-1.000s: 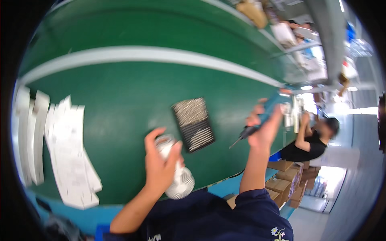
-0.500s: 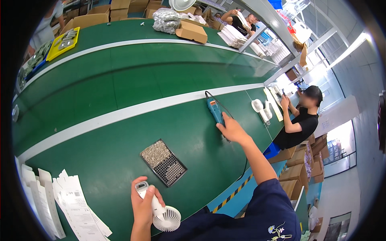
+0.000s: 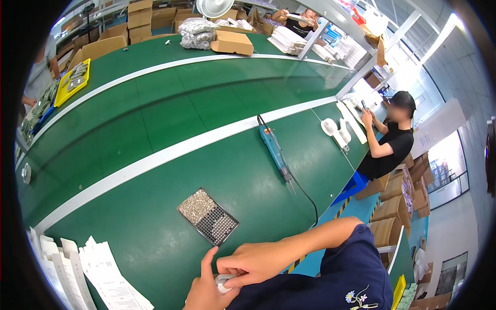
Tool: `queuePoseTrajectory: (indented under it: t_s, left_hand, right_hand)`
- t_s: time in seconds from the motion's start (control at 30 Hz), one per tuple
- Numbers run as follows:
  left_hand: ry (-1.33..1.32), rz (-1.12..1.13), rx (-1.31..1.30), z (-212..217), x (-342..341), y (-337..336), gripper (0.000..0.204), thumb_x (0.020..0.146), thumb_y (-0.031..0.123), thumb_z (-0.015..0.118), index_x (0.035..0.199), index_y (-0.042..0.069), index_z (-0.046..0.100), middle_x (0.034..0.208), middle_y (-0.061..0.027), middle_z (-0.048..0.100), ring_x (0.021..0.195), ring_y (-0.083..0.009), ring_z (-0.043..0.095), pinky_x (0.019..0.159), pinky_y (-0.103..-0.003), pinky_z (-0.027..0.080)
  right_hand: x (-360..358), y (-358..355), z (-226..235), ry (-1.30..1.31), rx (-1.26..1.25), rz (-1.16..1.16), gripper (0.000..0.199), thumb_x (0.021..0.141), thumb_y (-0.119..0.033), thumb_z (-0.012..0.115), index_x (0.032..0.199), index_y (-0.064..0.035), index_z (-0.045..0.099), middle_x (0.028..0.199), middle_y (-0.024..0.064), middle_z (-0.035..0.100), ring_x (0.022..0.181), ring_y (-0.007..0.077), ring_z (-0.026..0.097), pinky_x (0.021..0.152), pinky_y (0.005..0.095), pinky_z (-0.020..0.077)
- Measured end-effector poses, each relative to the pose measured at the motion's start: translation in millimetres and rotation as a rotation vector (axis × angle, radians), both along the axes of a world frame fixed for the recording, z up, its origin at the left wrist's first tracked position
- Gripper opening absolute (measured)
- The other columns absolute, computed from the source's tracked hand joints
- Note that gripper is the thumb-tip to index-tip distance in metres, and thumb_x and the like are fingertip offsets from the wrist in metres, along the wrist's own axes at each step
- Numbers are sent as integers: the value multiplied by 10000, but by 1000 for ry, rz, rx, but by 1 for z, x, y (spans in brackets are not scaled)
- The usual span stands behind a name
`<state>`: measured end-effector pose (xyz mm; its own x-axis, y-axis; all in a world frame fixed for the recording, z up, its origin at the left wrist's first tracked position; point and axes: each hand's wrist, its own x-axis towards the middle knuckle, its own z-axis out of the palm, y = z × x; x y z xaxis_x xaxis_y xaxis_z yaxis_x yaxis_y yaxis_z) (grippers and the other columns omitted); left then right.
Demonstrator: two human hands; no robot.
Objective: The recorder uses an electric screwdriver to assemble handheld fans and then folds boxes to package them.
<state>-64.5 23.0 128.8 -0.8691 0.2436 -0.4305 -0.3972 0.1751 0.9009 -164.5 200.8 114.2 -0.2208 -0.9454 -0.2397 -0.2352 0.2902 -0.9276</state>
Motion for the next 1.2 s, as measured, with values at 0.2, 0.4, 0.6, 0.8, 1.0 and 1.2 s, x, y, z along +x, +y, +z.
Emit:
queuePoseTrajectory:
  t_s: [0.2, 0.4, 0.6, 0.8, 1.0, 1.2]
  left_hand:
    - [-20, -141, -73, -4, 9, -6, 724, 829, 228, 707, 1420, 118, 304, 1113, -240, 635, 1035, -414, 622, 831, -454, 525]
    - [53, -200, -178, -12, 6, 3, 679, 809, 169, 687, 1398, 140, 350, 1089, -224, 641, 979, -431, 623, 815, -488, 513]
    - [52, -191, -167, -7, 5, -3, 678, 815, 188, 701, 1392, 129, 350, 1126, -237, 623, 995, -437, 618, 795, -477, 524]
    - [295, -187, -485, -27, 14, 1, 714, 716, 166, 761, 1328, 105, 399, 907, -192, 671, 669, -435, 632, 608, -455, 529]
    - [224, -201, -306, -22, 9, 1, 733, 722, 150, 755, 1345, 100, 371, 880, -182, 671, 720, -413, 655, 646, -470, 537]
    - [238, -291, -306, -12, -4, 2, 862, 723, 125, 750, 1413, 73, 236, 785, -183, 682, 707, -417, 653, 644, -465, 526]
  right_hand:
    - [19, 13, 5, -76, -25, -118, 268, 944, -249, 591, 831, -46, 457, 531, 59, 518, 442, 221, 482, 452, 355, 347]
    - [32, 11, -14, -14, -79, -136, 275, 940, -238, 595, 823, -47, 436, 574, 82, 526, 509, 250, 507, 479, 384, 352]
    - [22, 20, 7, -27, -89, -154, 241, 951, -227, 592, 872, -51, 448, 582, 57, 548, 472, 208, 508, 452, 348, 358]
    - [18, 11, -2, -114, -81, -195, 256, 946, -224, 592, 847, -37, 446, 563, 64, 552, 482, 214, 512, 473, 354, 366]
    - [24, 12, -4, -185, -83, -135, 259, 945, -213, 596, 834, -35, 444, 582, 63, 572, 470, 203, 515, 470, 349, 371]
    - [19, 21, 4, -183, -40, -200, 257, 951, -225, 587, 838, -41, 447, 591, 76, 578, 481, 208, 533, 465, 336, 376]
